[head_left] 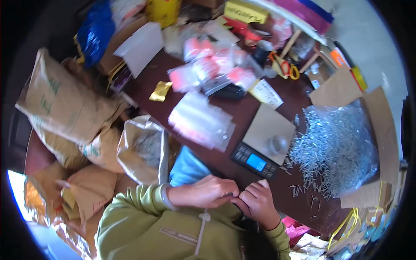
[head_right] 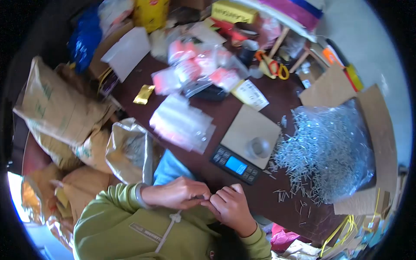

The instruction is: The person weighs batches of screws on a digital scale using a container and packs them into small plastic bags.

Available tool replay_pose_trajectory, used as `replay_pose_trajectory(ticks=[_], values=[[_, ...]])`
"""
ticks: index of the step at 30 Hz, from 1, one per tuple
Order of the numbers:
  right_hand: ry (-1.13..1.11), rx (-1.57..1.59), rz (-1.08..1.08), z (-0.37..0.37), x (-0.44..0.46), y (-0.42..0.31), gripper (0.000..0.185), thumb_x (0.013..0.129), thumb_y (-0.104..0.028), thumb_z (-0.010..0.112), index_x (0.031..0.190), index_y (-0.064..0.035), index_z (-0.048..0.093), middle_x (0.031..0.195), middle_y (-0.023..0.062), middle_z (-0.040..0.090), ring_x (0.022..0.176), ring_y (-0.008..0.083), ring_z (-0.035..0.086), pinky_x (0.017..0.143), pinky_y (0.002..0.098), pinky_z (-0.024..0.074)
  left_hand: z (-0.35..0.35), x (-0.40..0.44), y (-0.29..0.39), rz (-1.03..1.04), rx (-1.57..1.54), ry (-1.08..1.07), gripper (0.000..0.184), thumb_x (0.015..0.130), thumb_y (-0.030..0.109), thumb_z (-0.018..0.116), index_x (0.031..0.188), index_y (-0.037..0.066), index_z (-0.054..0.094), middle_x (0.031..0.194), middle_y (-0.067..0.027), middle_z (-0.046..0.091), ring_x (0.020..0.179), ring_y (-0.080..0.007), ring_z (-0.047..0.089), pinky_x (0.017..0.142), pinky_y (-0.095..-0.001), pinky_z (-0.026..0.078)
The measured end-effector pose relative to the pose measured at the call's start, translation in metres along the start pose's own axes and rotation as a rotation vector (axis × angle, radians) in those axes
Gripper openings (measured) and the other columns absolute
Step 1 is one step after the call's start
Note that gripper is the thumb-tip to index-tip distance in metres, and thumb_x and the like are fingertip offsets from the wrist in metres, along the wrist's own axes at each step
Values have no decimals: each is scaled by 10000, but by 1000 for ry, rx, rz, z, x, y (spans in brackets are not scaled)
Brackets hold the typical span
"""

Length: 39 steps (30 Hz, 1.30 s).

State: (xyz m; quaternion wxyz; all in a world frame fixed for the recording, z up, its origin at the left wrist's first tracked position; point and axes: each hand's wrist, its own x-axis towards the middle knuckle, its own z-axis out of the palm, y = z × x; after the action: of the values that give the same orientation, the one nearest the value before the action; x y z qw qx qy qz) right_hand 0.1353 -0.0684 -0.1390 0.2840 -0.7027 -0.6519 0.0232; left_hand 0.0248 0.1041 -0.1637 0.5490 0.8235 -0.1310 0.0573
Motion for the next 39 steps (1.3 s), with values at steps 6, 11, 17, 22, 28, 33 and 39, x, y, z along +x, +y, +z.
replay_pose_trajectory(ticks=[6, 11, 17, 22, 28, 33, 39], values=[[28, 100, -74, 13, 7, -7, 286, 728, -217, 751, 622, -105, 511, 589, 18, 462, 563, 193, 501, 630, 351, 364, -35, -43, -1, -167, -94, 100, 126, 808, 59, 720, 899, 4, 652, 968, -134, 700, 951, -246, 682, 790, -321, 538], [53, 189, -82, 29, 28, -12, 218, 749, -194, 753, 670, -103, 571, 622, -1, 536, 603, 181, 556, 669, 340, 391, -75, -68, 8, -301, 50, 243, 89, 798, 29, 714, 885, 21, 697, 852, -86, 704, 803, -190, 680, 724, -300, 530], [21, 226, -30, 32, 26, -13, 114, 778, -154, 730, 756, -95, 635, 680, 1, 603, 651, 191, 591, 694, 345, 418, -121, -117, -11, -528, 554, 333, 75, 781, 84, 659, 840, 51, 691, 753, -111, 676, 693, -257, 664, 633, -351, 514], [-50, 264, -29, 35, 26, -20, 100, 771, -137, 728, 763, -92, 639, 694, 13, 610, 665, 196, 592, 709, 351, 433, -109, -146, -46, -580, 1298, 259, 179, 780, 229, 685, 820, 60, 642, 726, -134, 644, 724, -327, 645, 632, -421, 506], [-95, 310, -12, 42, 25, -23, 94, 772, -127, 723, 794, -87, 640, 717, 29, 616, 681, 214, 594, 712, 355, 438, -98, -49, -29, -397, 848, 263, 194, 841, 251, 640, 829, 60, 605, 755, -120, 633, 729, -334, 635, 629, -424, 512], [-128, 393, 73, 54, 22, -21, 117, 785, -127, 705, 858, -73, 631, 780, 71, 623, 737, 254, 600, 729, 362, 446, -66, 11, -22, -79, 825, 215, 161, 818, 184, 640, 783, 42, 573, 721, -110, 614, 697, -305, 645, 580, -387, 511], [-96, 341, 180, 35, 10, -3, 143, 786, -122, 708, 902, -63, 647, 817, 90, 639, 790, 276, 609, 760, 371, 461, -40, 49, -25, 200, 685, 78, 113, 726, 83, 600, 810, 33, 543, 747, -107, 561, 696, -283, 624, 582, -385, 510]])
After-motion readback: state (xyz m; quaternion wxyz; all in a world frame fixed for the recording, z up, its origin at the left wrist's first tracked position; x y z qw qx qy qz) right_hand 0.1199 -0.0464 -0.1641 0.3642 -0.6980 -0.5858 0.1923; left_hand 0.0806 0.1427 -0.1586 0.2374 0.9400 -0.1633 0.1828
